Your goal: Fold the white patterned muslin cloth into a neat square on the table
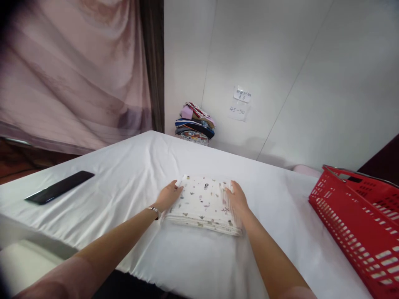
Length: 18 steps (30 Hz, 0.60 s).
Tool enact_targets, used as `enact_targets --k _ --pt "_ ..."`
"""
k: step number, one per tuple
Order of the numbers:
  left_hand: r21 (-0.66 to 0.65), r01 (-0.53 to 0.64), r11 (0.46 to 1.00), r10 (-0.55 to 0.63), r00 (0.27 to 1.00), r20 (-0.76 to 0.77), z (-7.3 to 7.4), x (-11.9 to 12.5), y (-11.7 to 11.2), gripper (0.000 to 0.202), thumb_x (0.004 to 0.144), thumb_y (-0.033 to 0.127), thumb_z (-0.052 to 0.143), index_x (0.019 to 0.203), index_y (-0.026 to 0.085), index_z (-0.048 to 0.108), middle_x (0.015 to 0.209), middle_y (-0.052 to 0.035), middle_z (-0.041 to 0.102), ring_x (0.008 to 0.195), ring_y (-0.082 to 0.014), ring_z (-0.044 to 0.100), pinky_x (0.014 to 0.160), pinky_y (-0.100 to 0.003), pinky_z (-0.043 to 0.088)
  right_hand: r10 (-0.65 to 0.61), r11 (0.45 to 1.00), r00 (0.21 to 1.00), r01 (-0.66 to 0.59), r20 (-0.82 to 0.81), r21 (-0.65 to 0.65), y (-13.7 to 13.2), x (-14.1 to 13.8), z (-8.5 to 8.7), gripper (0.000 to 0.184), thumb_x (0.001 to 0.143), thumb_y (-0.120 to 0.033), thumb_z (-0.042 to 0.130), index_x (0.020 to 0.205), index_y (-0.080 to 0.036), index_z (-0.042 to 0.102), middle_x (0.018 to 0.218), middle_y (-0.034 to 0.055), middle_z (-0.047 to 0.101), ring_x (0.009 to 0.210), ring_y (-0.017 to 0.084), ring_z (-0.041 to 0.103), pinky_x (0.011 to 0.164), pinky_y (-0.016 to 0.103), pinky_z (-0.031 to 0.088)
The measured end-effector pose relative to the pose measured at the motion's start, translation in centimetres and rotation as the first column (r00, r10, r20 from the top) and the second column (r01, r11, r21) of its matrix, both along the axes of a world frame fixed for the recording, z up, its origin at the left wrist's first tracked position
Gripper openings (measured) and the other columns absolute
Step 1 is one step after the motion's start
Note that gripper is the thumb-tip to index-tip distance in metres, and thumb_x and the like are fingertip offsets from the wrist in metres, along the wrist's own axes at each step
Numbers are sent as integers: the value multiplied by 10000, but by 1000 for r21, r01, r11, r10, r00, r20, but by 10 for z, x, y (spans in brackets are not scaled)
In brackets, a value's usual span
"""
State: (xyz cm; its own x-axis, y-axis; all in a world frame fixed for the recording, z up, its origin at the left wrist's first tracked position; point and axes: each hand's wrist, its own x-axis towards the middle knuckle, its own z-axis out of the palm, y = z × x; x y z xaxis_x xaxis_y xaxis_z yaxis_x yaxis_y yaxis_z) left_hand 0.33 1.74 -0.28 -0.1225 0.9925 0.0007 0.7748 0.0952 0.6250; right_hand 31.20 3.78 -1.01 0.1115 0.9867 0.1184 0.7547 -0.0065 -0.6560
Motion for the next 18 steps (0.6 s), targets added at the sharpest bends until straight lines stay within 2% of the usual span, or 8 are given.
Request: enact_targets --k 3,6,9,11,14,18 --pt "-131 -18 991 33 993 110 2 -9 -16 558 806 445 475 1264 127 449 1080 -123 649 1018 -251 589 858 -327 421 -147 986 981 136 -127 -93 -22 20 -8 720 773 -428 500 1416 -164 309 1330 117 499 1157 246 524 974 355 395" --pt "-206 -25 978 63 982 176 5 -9 -20 500 730 485 568 1084 132 582 1059 -137 660 981 -273 605 795 -322 445 -181 972 971 153 -155 -178 -42 28 -16 781 744 -393 535 1430 -139 260 1202 126 595 1024 240 605 888 349 453" --pt "-190 -3 982 52 966 255 11 -9 -10 408 704 454 610 976 150 628 980 -98 688 871 -228 639 716 -273 462 -168 980 984 161 -57 -119 -57 18 -18 714 737 -388 545 1388 -168 350 1222 116 586 1084 258 571 915 375 431" --pt "-152 -15 988 61 952 301 14 -13 1 445 712 424 614 1072 163 597 961 -74 691 812 -192 645 685 -248 459 -143 987 990 143 -1 -70 -65 6 -18 668 744 -402 541 1360 -187 396 1243 111 574 1106 265 557 922 388 425" --pt "-142 -70 987 116 931 347 14 -31 15 573 686 404 649 1189 157 529 941 -74 688 791 -189 641 665 -248 454 -62 998 998 62 2 -12 -75 -7 -20 686 752 -461 545 1370 -214 378 1197 99 604 1025 258 600 850 378 468" --pt "-174 -80 982 150 887 437 4 -58 13 447 679 465 634 1001 155 630 868 -64 691 798 -195 631 653 -250 459 33 997 997 -27 -70 79 -83 -9 -25 645 795 -500 499 1367 -230 375 1123 89 638 904 232 640 750 344 507"
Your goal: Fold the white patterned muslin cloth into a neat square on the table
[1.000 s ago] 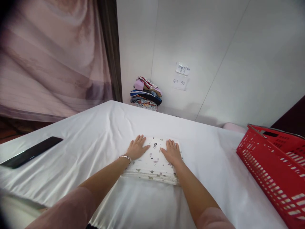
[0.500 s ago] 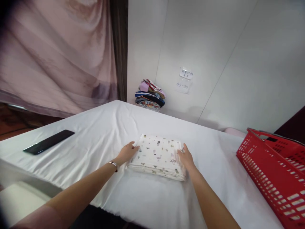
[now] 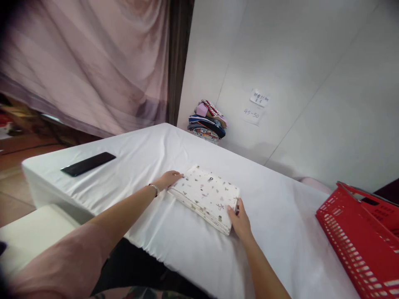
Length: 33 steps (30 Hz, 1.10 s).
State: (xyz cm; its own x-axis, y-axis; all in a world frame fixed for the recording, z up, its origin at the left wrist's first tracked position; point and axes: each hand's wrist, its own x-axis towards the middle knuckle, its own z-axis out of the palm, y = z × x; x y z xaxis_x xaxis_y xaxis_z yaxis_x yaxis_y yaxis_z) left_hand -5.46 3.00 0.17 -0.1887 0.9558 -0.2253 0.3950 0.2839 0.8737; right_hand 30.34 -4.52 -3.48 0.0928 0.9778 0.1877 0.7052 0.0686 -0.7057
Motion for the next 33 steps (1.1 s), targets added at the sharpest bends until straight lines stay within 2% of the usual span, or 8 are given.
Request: enact_targets --k 3,5,9,11,15,23,26,33 --pt "27 22 999 -24 995 95 -8 -13 -16 379 694 487 601 892 170 661 797 -43 688 744 -184 623 634 -255 470 16 994 998 -23 65 111 -4 -2 5 575 820 -482 480 1325 -208 434 1227 110 576 1060 253 577 853 374 479" --pt "61 20 998 -29 989 148 -10 -17 -31 383 702 463 594 935 165 654 831 -40 686 746 -168 621 656 -252 483 29 980 988 -59 155 190 -8 -10 12 553 827 -469 484 1301 -183 465 1299 126 518 1181 279 488 946 421 422" --pt "134 -8 991 -15 986 167 -12 -20 -58 416 712 423 590 1032 162 637 866 -42 669 760 -155 609 717 -269 486 277 919 921 -338 275 203 -18 -36 26 368 861 -408 473 1135 -199 603 1159 99 616 1093 258 546 957 438 409" --pt "243 31 970 -49 997 67 -12 -20 -68 343 716 402 590 972 187 667 889 -38 657 783 -159 599 738 -278 478 375 885 878 -434 297 168 -20 -47 30 289 877 -366 463 1037 -211 648 1058 81 655 1016 239 577 917 418 436" --pt "435 250 865 -167 961 -219 -14 -21 -76 222 779 330 528 893 232 691 994 -27 631 776 -136 586 754 -272 470 452 855 836 -505 312 115 -18 -61 33 254 889 -320 448 967 -224 669 993 66 656 951 220 575 846 377 467" --pt "440 541 717 -204 766 -610 -15 -29 -74 325 882 184 354 1055 233 624 1046 -48 606 909 -162 592 797 -284 461 459 859 824 -508 331 72 -19 -71 37 242 882 -334 472 976 -230 669 968 63 632 929 212 566 829 359 462" --pt "376 594 712 -216 694 -687 -10 -28 -75 336 891 181 330 1075 232 606 1039 -57 603 890 -166 591 777 -284 462 468 849 809 -523 355 75 -19 -72 35 254 895 -340 446 960 -237 669 935 61 628 888 209 569 795 357 467" --pt "311 597 740 -203 639 -742 -3 -24 -72 274 887 192 347 960 192 612 943 -76 598 839 -174 586 751 -291 452 440 841 802 -526 404 129 -20 -76 29 299 926 -312 367 881 -227 650 869 60 618 823 204 561 736 344 459"
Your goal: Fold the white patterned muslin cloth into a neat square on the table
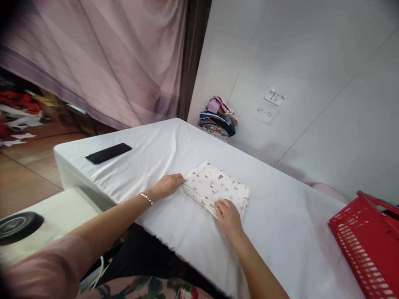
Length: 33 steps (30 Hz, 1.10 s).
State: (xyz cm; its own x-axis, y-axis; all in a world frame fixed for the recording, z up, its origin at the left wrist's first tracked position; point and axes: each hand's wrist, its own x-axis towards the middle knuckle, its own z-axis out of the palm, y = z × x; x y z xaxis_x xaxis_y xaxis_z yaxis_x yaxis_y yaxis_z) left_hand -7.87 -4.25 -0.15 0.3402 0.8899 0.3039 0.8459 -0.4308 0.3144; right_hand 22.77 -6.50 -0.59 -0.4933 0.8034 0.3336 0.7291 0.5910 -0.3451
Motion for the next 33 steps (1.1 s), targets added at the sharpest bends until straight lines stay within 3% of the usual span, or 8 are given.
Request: enact_targets --k 4,9,13,18,24,33 --pt "79 -78 994 83 994 -67 -3 3 -3 263 896 202 339 949 169 594 896 -84 595 801 -182 578 730 -306 441 -17 1000 999 18 -32 22 -3 0 -4 274 931 -298 364 894 -221 624 896 54 613 852 199 556 754 336 450" --pt "69 -129 989 134 988 -73 -10 5 -10 271 879 177 343 961 167 602 913 -85 611 817 -188 584 749 -319 440 -17 1000 999 18 -40 12 -3 0 -5 264 926 -286 369 871 -222 619 883 49 613 831 193 555 737 330 451" --pt "-36 -153 988 156 981 118 -9 3 -11 267 850 201 378 969 195 617 950 -60 627 839 -180 588 758 -304 450 -10 1000 998 11 -58 4 -5 -1 -2 243 911 -324 403 901 -221 623 900 59 616 849 201 554 750 339 454" --pt "-194 -27 981 97 928 360 -7 -5 -9 329 756 205 464 1050 216 612 1005 -31 616 815 -143 584 782 -261 464 -12 1000 999 13 -47 22 -7 -1 -3 224 892 -329 436 960 -214 616 945 68 612 887 212 548 776 352 451" --pt "-265 -57 963 155 917 367 -4 -3 -5 317 726 297 542 1023 216 619 887 -23 621 799 -163 583 781 -284 462 -33 998 999 34 -30 53 -7 -1 -6 226 886 -316 432 963 -223 623 941 66 615 876 212 558 769 349 458" --pt "-176 -151 973 201 929 310 3 5 -6 205 717 207 493 893 210 599 888 -21 629 774 -162 571 709 -277 427 -22 998 999 24 -29 59 -10 0 -4 230 856 -329 500 1018 -228 628 988 66 620 908 216 566 785 356 475"
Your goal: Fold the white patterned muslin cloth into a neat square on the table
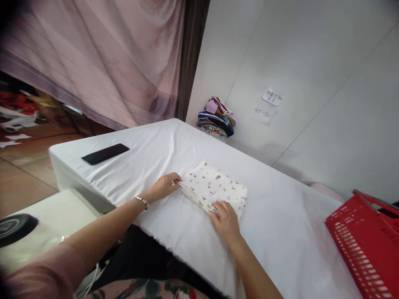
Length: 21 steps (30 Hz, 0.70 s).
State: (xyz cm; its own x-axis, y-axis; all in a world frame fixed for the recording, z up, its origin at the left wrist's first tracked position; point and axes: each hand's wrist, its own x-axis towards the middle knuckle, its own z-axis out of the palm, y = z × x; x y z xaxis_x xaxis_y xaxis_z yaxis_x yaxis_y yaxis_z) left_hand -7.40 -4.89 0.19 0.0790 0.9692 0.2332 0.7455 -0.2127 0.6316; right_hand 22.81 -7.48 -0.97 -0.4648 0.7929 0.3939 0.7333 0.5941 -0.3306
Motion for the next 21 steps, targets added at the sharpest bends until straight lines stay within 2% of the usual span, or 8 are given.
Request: enact_targets --k 5,13,15,18,21 --pt "-50 -46 998 46 999 -8 -3 2 2 180 697 200 485 845 210 586 814 -9 616 724 -156 559 659 -265 418 -7 1000 999 6 -46 -18 0 -1 1 214 874 -313 465 965 -239 643 949 52 628 894 203 574 775 339 480" --pt "-47 -54 997 54 998 12 -7 2 5 163 709 184 493 840 205 588 790 -7 607 722 -152 561 667 -264 425 -9 997 988 -4 -153 -79 -3 -1 2 249 909 -329 406 841 -236 627 877 50 619 854 198 571 760 323 467" --pt "-56 -17 998 20 998 52 -4 0 3 169 718 204 511 863 208 597 845 -12 613 755 -150 571 704 -265 442 -9 997 984 -6 -179 -82 -3 -1 1 250 909 -333 406 827 -233 621 861 51 616 841 196 570 758 320 466" --pt "-21 84 996 -82 991 104 2 -1 1 240 716 238 555 948 210 609 1054 -34 593 878 -155 582 797 -260 454 -1 994 984 -19 -176 -110 -2 0 0 230 898 -342 429 831 -233 621 855 49 612 836 195 570 753 319 466" --pt "-7 156 988 -155 985 75 5 0 2 310 741 296 577 1040 225 616 1177 -46 555 1006 -184 559 882 -277 439 4 990 988 -26 -155 -140 1 0 1 210 882 -353 460 903 -231 629 907 54 615 872 200 572 772 324 466"
